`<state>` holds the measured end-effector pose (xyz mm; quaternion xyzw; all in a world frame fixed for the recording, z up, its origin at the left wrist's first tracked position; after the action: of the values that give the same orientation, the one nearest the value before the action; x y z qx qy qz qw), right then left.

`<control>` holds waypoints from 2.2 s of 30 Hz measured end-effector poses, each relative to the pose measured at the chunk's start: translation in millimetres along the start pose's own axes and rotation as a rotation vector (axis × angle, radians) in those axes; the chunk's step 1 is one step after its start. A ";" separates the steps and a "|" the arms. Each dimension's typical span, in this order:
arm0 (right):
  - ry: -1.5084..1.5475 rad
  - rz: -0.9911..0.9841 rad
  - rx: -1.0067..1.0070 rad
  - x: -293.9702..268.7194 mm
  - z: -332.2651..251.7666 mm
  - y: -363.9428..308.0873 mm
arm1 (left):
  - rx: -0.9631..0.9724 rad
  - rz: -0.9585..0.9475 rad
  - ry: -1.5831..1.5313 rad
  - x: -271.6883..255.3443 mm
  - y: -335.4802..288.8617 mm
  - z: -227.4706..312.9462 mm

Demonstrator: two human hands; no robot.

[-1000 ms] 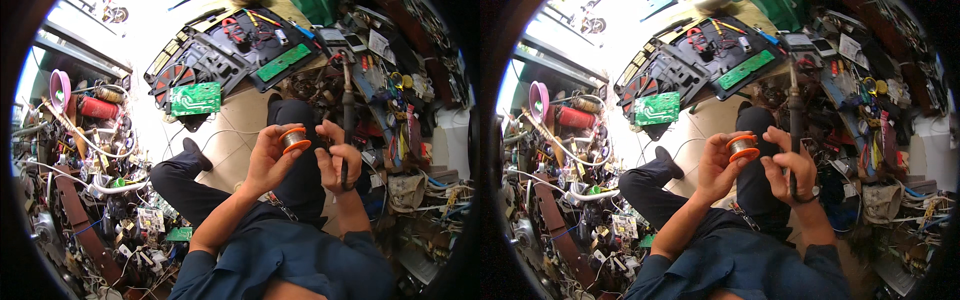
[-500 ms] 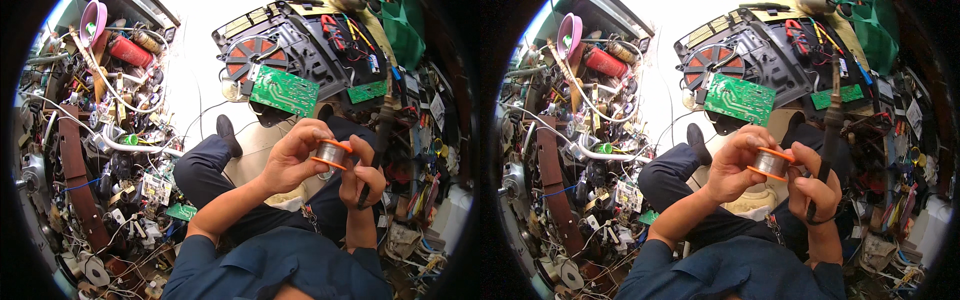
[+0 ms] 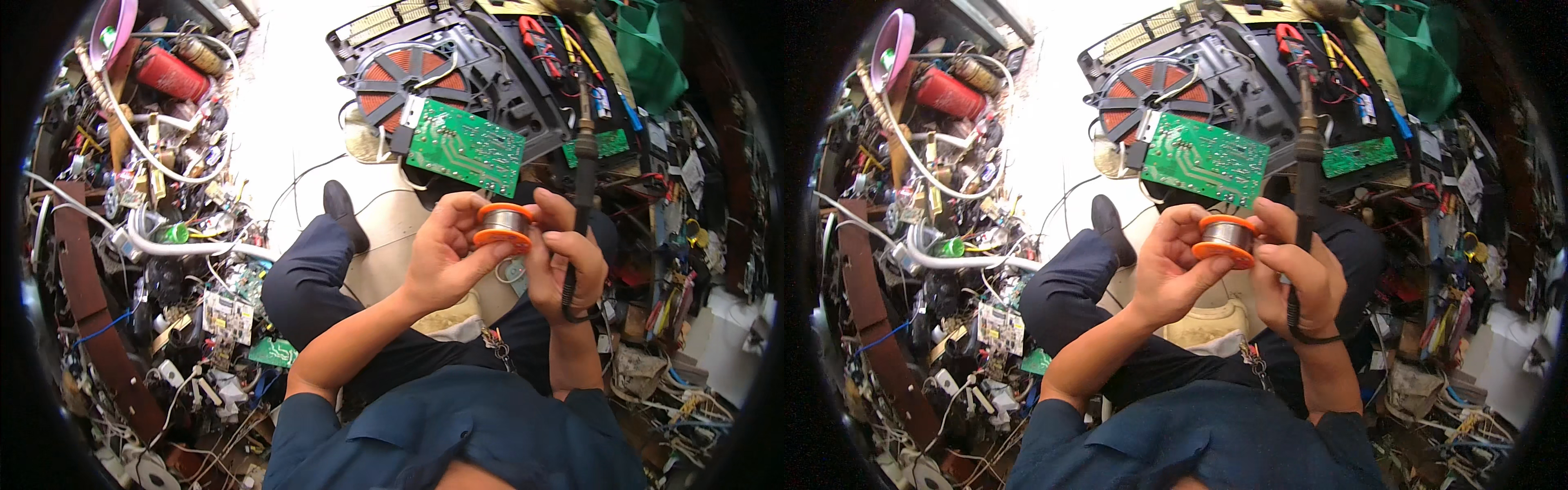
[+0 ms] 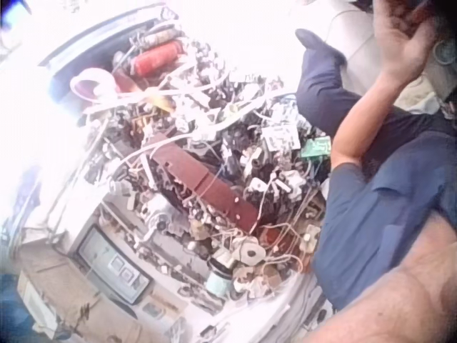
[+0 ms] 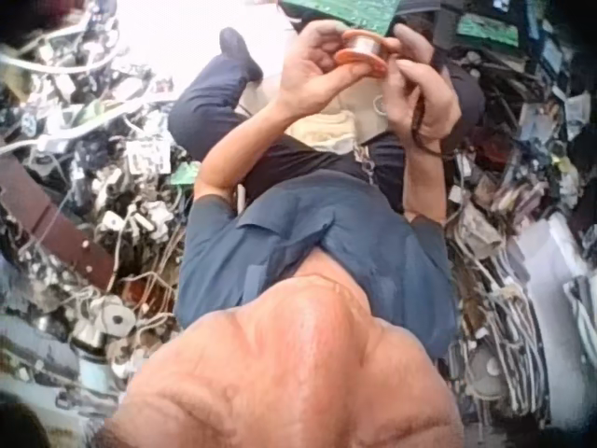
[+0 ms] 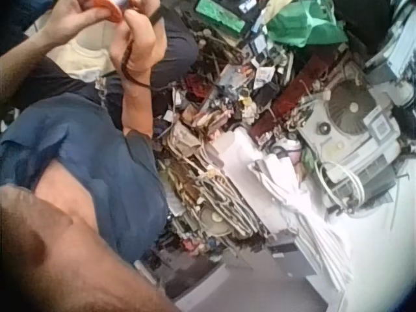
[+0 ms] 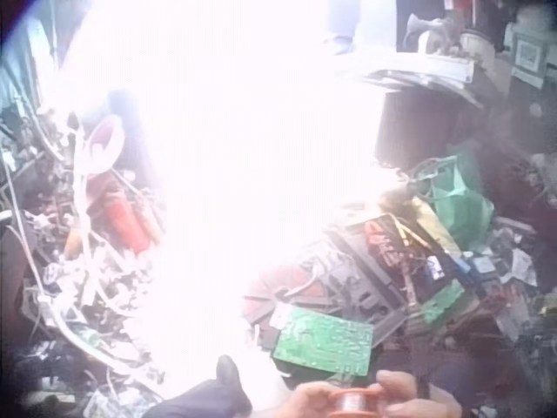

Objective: The person sits on the floor and solders a green circuit board using a soldering iron and solder wire. They then attach the circuit board to a black fan assembly and connect wires to the board.

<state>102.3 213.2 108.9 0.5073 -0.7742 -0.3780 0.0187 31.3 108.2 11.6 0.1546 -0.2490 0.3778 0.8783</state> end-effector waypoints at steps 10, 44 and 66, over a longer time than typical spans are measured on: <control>0.083 0.052 0.057 -3.0 -1.1 -3.9 | -0.236 0.018 -0.314 0.9 -7.2 -22.4; -0.066 0.083 0.102 -29.6 -5.6 -31.2 | -0.112 -0.101 0.178 26.5 -14.6 -16.3; 0.131 -0.009 0.172 -32.2 2.0 -46.9 | 0.185 -0.063 0.591 24.6 -2.2 11.1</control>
<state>153.2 230.7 90.5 0.5342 -0.7985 -0.2763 0.0240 43.8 116.1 34.3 0.1249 0.0576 0.4001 0.9061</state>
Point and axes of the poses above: each hand's wrist, its own y-axis towards the middle knuckle, its own x-axis out of the palm, z = x × y, the point moved 10 cm from there along y, towards the middle knuckle, and after that the axes turned 7 degrees about y, right-handed, at the moved point
